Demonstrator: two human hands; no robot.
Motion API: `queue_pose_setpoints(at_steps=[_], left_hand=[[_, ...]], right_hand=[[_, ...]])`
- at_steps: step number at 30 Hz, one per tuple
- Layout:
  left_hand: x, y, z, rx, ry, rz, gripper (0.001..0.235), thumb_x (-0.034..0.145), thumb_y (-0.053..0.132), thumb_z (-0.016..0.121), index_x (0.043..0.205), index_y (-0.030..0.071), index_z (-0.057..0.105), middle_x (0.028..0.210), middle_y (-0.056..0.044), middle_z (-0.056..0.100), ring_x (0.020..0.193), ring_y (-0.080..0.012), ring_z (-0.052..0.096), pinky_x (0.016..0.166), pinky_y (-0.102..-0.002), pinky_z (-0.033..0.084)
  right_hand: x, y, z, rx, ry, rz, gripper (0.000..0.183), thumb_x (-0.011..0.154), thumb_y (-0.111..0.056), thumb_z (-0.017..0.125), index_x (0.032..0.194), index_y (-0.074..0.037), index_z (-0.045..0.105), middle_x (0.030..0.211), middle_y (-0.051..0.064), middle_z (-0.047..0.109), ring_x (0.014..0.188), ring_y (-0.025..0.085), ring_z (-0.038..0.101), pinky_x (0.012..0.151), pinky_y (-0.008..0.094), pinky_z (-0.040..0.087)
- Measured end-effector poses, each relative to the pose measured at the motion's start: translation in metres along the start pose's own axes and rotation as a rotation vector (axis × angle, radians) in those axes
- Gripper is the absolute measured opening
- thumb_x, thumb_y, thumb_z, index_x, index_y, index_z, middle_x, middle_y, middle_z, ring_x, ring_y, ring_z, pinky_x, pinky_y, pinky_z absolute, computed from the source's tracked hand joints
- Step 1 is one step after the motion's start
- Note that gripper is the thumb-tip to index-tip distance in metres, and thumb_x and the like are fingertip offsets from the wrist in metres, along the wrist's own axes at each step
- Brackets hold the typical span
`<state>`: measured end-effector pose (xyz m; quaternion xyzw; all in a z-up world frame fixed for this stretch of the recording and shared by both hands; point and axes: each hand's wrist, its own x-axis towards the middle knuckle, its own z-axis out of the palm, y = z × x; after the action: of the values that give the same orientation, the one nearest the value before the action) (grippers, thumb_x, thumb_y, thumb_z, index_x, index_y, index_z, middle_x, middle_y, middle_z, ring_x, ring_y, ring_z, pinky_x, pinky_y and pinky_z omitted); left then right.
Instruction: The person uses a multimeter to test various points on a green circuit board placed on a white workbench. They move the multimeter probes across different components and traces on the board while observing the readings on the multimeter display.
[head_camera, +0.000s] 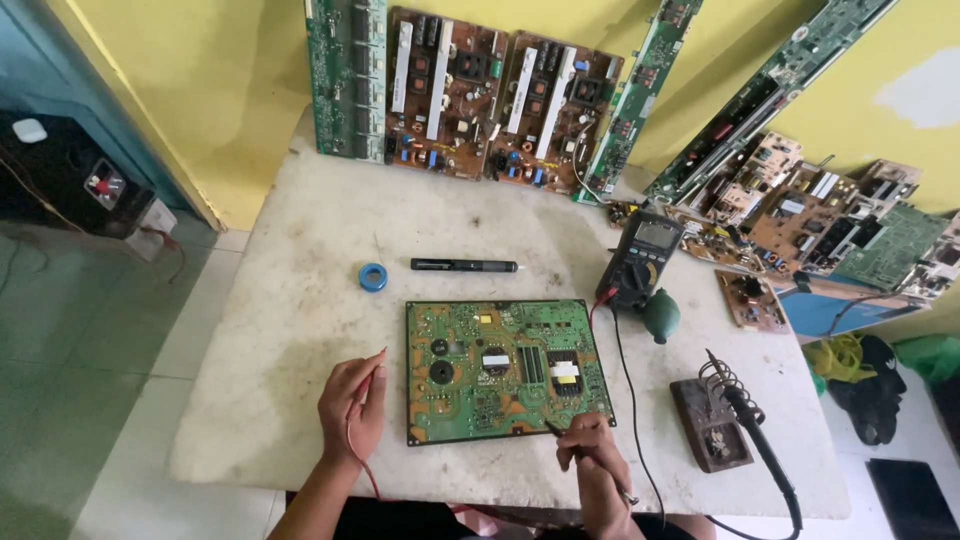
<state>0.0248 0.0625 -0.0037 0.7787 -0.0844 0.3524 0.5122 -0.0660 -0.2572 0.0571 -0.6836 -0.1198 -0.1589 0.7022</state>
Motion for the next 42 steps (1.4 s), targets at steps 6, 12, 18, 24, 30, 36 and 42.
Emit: queue_pose_setpoints(at_steps=[6,12,18,24,30,36,42], left_hand=[[0.014,0.019,0.013,-0.105,-0.113,-0.074,0.020,0.097,0.016,0.067,0.114,0.012,0.076,0.103,-0.009,0.071,0.088,-0.0156,0.069,0.064,-0.021,0.062],[0.031,0.041,0.033,-0.222,-0.176,0.079,0.022,0.096,0.011,0.070,0.117,0.006,0.072,0.100,-0.008,0.079,0.083,-0.0182,0.071,0.075,-0.031,0.058],[0.021,0.034,0.053,0.038,-0.238,0.039,0.017,0.081,0.021,0.087,0.097,0.021,0.080,0.086,0.008,0.081,0.084,-0.0138,0.071,0.084,-0.038,0.042],[0.042,0.030,0.063,-0.014,-0.227,0.062,0.018,0.080,0.014,0.089,0.095,0.018,0.081,0.075,0.005,0.080,0.065,-0.0135,0.070,0.074,-0.040,0.049],[0.027,0.004,0.073,0.035,-0.216,-0.044,0.015,0.087,0.023,0.084,0.100,0.027,0.079,0.085,0.012,0.077,0.088,-0.0113,0.068,0.090,-0.040,0.038],[0.062,0.023,0.065,-0.148,-0.152,0.073,0.007,0.087,0.011,0.083,0.091,0.012,0.077,0.068,0.003,0.075,0.056,-0.0119,0.069,0.056,-0.028,0.052],[0.052,0.016,0.071,-0.291,-0.076,-0.075,0.017,0.078,-0.002,0.081,0.092,0.009,0.082,0.074,-0.013,0.075,0.064,-0.0322,0.069,0.060,-0.036,0.057]], right_hand=[[0.030,0.027,-0.005,0.176,0.097,0.097,0.039,0.056,0.016,0.036,0.084,-0.003,0.055,0.097,0.013,0.049,0.080,0.023,0.046,0.071,0.035,0.042],[0.077,0.054,0.026,0.082,-0.004,-0.069,0.020,0.077,0.009,0.041,0.084,-0.007,0.051,0.090,0.014,0.057,0.077,0.022,0.063,0.070,0.035,0.059],[0.100,0.069,0.053,0.025,0.101,-0.142,0.014,0.087,0.014,0.063,0.090,0.000,0.062,0.094,0.013,0.064,0.078,0.026,0.077,0.072,0.036,0.070],[0.115,0.068,0.062,0.005,0.063,0.013,0.011,0.089,0.007,0.065,0.091,-0.004,0.062,0.087,0.011,0.066,0.079,0.025,0.080,0.074,0.034,0.069],[0.114,0.099,0.044,-0.321,0.079,-0.111,0.025,0.075,0.004,0.081,0.074,-0.010,0.060,0.079,0.004,0.067,0.069,0.013,0.064,0.060,0.026,0.054],[0.115,0.103,0.049,-0.404,-0.049,-0.224,0.029,0.078,0.003,0.080,0.071,-0.010,0.054,0.082,0.007,0.068,0.071,0.015,0.063,0.065,0.027,0.050],[0.115,0.115,0.042,-0.412,-0.038,-0.179,0.018,0.069,0.001,0.087,0.070,-0.001,0.069,0.076,0.013,0.075,0.062,0.028,0.073,0.062,0.034,0.058]])
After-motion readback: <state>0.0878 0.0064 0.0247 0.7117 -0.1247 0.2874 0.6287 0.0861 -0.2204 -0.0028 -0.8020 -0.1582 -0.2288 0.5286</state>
